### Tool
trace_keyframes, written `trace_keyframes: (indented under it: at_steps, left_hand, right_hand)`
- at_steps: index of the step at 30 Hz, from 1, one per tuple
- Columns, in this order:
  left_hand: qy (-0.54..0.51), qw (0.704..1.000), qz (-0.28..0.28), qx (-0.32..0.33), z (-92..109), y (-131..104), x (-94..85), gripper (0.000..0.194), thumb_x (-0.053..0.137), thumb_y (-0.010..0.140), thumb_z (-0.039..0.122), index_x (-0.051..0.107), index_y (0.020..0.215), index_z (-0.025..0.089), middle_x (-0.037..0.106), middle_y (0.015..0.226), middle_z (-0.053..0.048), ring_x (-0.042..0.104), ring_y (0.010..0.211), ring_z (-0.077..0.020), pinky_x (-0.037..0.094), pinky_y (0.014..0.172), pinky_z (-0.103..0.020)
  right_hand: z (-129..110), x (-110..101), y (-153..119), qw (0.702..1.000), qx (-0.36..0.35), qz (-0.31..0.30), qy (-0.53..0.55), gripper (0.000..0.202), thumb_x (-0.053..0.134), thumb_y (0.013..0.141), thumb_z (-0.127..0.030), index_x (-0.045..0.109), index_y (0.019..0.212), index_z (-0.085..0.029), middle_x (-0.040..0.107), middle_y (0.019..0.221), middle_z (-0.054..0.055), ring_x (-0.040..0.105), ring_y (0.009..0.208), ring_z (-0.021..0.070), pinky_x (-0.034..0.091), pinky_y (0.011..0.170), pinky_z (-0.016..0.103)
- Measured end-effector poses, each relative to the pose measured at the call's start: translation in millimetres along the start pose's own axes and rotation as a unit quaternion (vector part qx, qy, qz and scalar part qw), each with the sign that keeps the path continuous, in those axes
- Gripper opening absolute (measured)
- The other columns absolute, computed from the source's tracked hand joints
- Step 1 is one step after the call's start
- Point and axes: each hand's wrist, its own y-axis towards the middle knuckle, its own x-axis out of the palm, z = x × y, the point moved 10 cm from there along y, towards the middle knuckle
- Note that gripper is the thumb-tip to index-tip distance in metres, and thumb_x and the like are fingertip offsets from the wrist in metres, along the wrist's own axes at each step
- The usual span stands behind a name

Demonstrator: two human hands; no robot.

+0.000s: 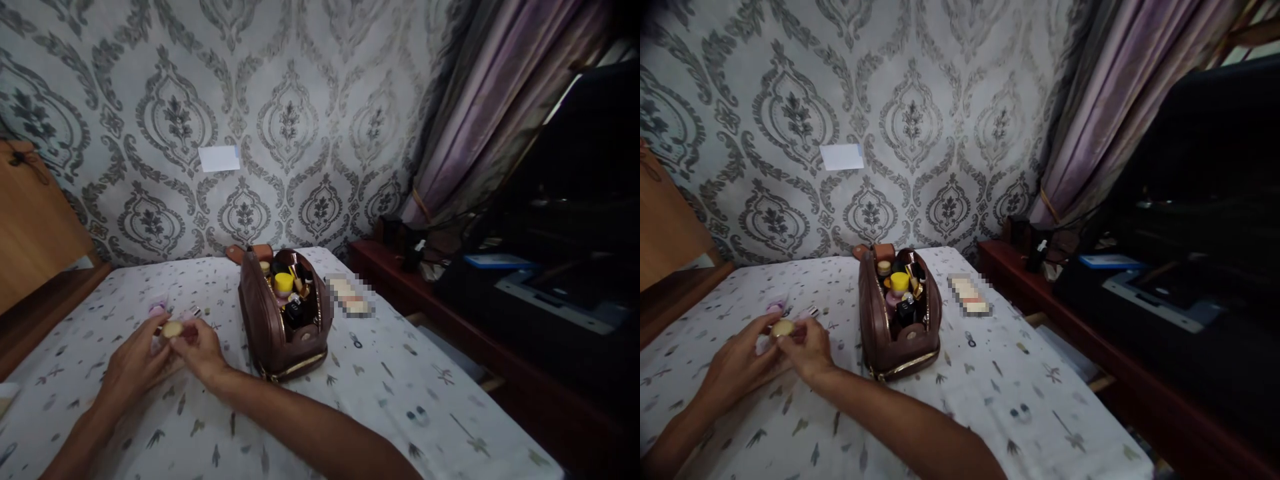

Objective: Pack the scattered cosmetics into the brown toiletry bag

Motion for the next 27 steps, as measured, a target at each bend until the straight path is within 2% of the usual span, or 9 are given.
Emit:
trace_keyframes:
  at_steps: [4, 7, 13, 16, 21, 27]
  left_hand:
    - [0.015, 0.999, 0.0, 0.036, 12, -3, 4.9, 0.043, 0.047, 0.082, 0.046, 0.055, 0.119, 0.026, 0.069, 0.117, -0.007, 0.066, 0.103, -0.0301, 0.054, 0.081, -0.037]
    - [0.034, 0.998, -0.028, 0.05, 23, -3, 10.5, 0.043, 0.05, 0.083, 0.048, 0.056, 0.12, 0.026, 0.069, 0.114, -0.007, 0.065, 0.105, -0.0291, 0.053, 0.074, -0.033]
    - [0.058, 0.996, -0.041, 0.061, 37, -1, 9.8, 0.037, 0.053, 0.088, 0.04, 0.057, 0.121, 0.025, 0.068, 0.109, -0.007, 0.063, 0.103, -0.0269, 0.05, 0.078, -0.032]
    - [0.052, 0.996, -0.039, 0.063, 40, -1, 8.3, 0.035, 0.055, 0.089, 0.036, 0.057, 0.121, 0.024, 0.068, 0.107, -0.007, 0.062, 0.101, -0.0261, 0.049, 0.08, -0.032]
    - [0.044, 0.995, -0.05, 0.077, 45, -3, 8.5, 0.035, 0.054, 0.09, 0.028, 0.055, 0.124, 0.022, 0.065, 0.109, -0.009, 0.059, 0.104, -0.0262, 0.047, 0.083, -0.033]
    - [-0.047, 0.996, -0.05, 0.049, 35, -1, 8.9, 0.032, 0.058, 0.089, 0.032, 0.056, 0.119, 0.023, 0.064, 0.108, -0.006, 0.059, 0.102, -0.0239, 0.047, 0.085, -0.033]
  right_hand:
    - [11, -4, -1, 0.997, -0.027, 0.028, 0.063, 0.026, 0.073, 0.064, -0.028, 0.064, 0.088, -0.021, 0.068, 0.081, 0.0, 0.063, 0.077, 0.0175, 0.052, 0.072, 0.029]
    - [13, -14, -2, 0.996, -0.04, 0.039, 0.071, 0.03, 0.075, 0.061, -0.03, 0.064, 0.087, -0.021, 0.067, 0.079, -0.001, 0.061, 0.075, 0.0173, 0.052, 0.072, 0.029]
    - [17, -19, 2, 0.994, -0.013, 0.023, 0.102, 0.03, 0.073, 0.062, -0.036, 0.062, 0.085, -0.02, 0.064, 0.076, -0.001, 0.059, 0.071, 0.0159, 0.05, 0.07, 0.029]
    - [17, -13, 3, 0.994, -0.019, -0.002, 0.109, 0.037, 0.076, 0.061, -0.037, 0.062, 0.09, -0.02, 0.065, 0.078, -0.001, 0.06, 0.071, 0.0158, 0.051, 0.068, 0.028]
    - [16, -12, 2, 0.995, -0.042, -0.001, 0.092, 0.031, 0.076, 0.063, -0.034, 0.062, 0.087, -0.019, 0.065, 0.077, 0.0, 0.061, 0.071, 0.0156, 0.051, 0.067, 0.027]
    - [14, -14, 0, 0.994, -0.026, -0.01, 0.106, 0.034, 0.073, 0.071, -0.043, 0.066, 0.093, -0.018, 0.068, 0.083, 0.003, 0.061, 0.072, 0.0164, 0.049, 0.06, 0.025]
